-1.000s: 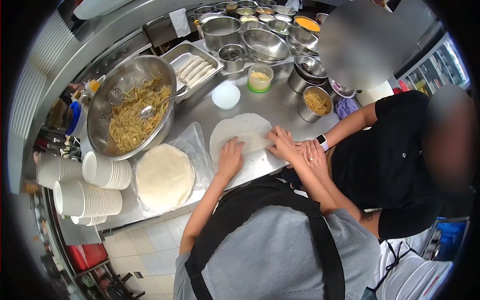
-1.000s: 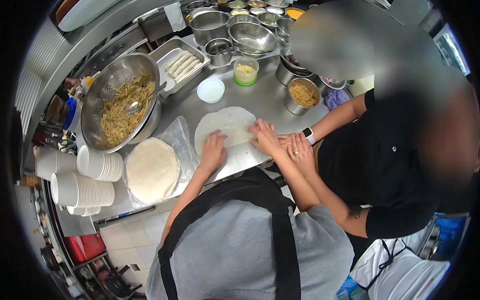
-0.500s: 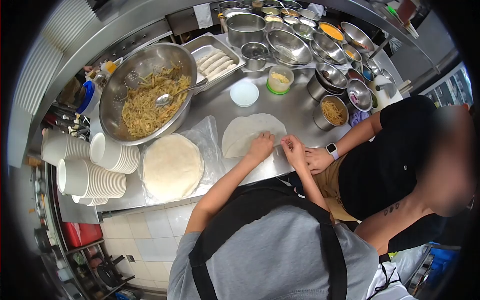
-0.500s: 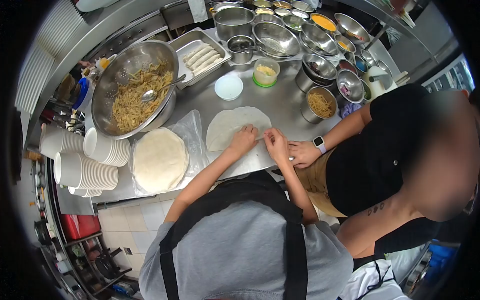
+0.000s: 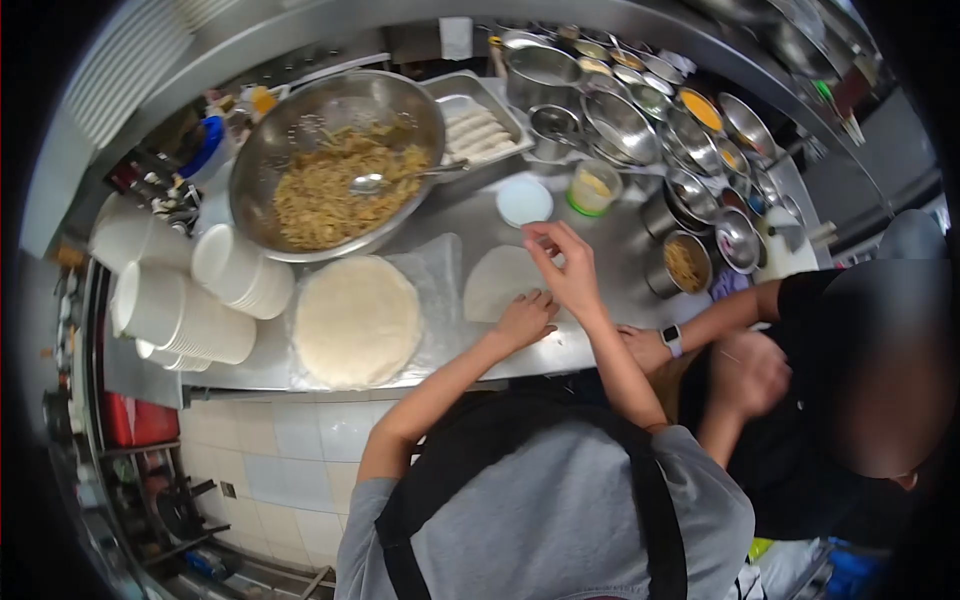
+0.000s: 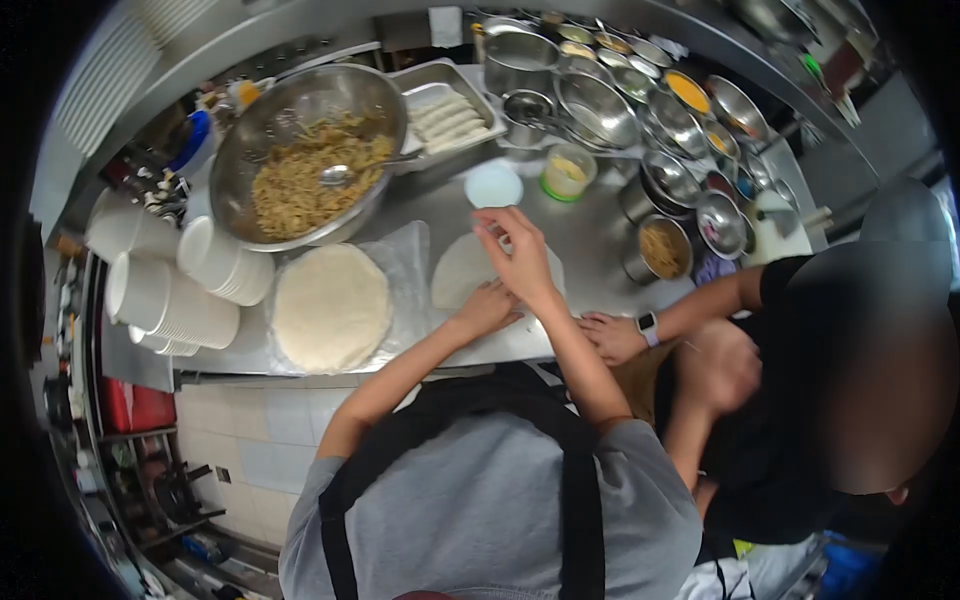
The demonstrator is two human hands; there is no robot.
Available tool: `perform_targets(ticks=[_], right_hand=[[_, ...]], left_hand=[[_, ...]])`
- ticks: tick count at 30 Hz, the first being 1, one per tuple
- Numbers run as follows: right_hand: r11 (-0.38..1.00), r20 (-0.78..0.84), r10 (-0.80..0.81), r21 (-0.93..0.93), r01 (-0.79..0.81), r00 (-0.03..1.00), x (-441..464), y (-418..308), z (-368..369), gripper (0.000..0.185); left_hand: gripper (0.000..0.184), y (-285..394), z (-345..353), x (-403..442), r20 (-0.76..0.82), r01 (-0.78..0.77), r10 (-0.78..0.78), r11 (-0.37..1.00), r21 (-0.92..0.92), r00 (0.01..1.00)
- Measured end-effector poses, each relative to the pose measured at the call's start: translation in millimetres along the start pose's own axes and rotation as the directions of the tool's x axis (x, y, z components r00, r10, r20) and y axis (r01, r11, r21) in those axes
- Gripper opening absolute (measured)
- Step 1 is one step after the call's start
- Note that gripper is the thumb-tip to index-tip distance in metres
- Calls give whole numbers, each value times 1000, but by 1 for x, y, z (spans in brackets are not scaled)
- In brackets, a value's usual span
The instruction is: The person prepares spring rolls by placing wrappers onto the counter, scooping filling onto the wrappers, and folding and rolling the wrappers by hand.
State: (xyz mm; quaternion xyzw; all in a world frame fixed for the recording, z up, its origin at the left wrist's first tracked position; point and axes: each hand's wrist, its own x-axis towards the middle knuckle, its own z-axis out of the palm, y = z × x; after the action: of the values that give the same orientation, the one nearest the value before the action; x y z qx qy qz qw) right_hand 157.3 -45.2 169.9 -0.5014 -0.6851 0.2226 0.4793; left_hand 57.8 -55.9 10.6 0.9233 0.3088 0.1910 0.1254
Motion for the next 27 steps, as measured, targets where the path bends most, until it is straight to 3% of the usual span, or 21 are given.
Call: perform_targets(ticks=[1, 3, 4, 6, 9, 12, 16, 18, 19, 22, 23, 27], right_hand=[[999, -10, 42, -8, -42, 999, -7, 0, -5, 18], [994, -69, 91, -47, -95, 993, -26, 11, -16, 17], [967, 3, 234, -109, -232, 972, -41, 23, -26, 18], [850, 123, 502, -255, -462, 856, -74, 54, -47, 20], [778, 393, 589, -39, -627, 706, -137, 126, -39, 26], [572, 325, 710, 253, -780, 625, -149, 131, 6, 32], [732, 139, 665, 70, -678, 733, -120, 118, 36, 45], [812, 35, 580, -101, -575, 814, -106, 111, 40, 52], [829, 24, 557, -81, -554, 830, -103, 114, 41, 53], [869, -23, 493, -18, -494, 869, -95, 114, 40, 58], [879, -44, 476, 8, -476, 878, -90, 107, 37, 59], [917, -208, 399, 110, -383, 893, -75, 82, 36, 63]], left_hand=[[39, 7, 2, 10, 73, -33, 29, 998, 59, 997], [34, 4, 33, 21, -12, -79, 80, 996, 41, 997], [31, 1, 43, 26, -59, -97, 99, 994, 40, 993], [32, -3, 42, 34, 95, -78, 74, 996, 39, 993], [36, 1, 18, 45, 227, 61, -44, 996, -66, 973], [45, -11, 8, 63, 176, 147, -97, 942, -302, 980], [48, -25, -26, 80, -20, 70, -90, 881, -468, 996], [42, -40, -41, 88, -50, 37, -62, 913, -407, 997], [39, -43, -51, 90, -63, 21, -48, 927, -375, 997], [28, -36, -94, 90, 47, 295, -340, 728, -619, 939], [25, -33, -105, 91, 77, 318, -391, 602, -732, 917], [25, -28, -127, 90, -2, 271, -419, 592, -759, 908]])
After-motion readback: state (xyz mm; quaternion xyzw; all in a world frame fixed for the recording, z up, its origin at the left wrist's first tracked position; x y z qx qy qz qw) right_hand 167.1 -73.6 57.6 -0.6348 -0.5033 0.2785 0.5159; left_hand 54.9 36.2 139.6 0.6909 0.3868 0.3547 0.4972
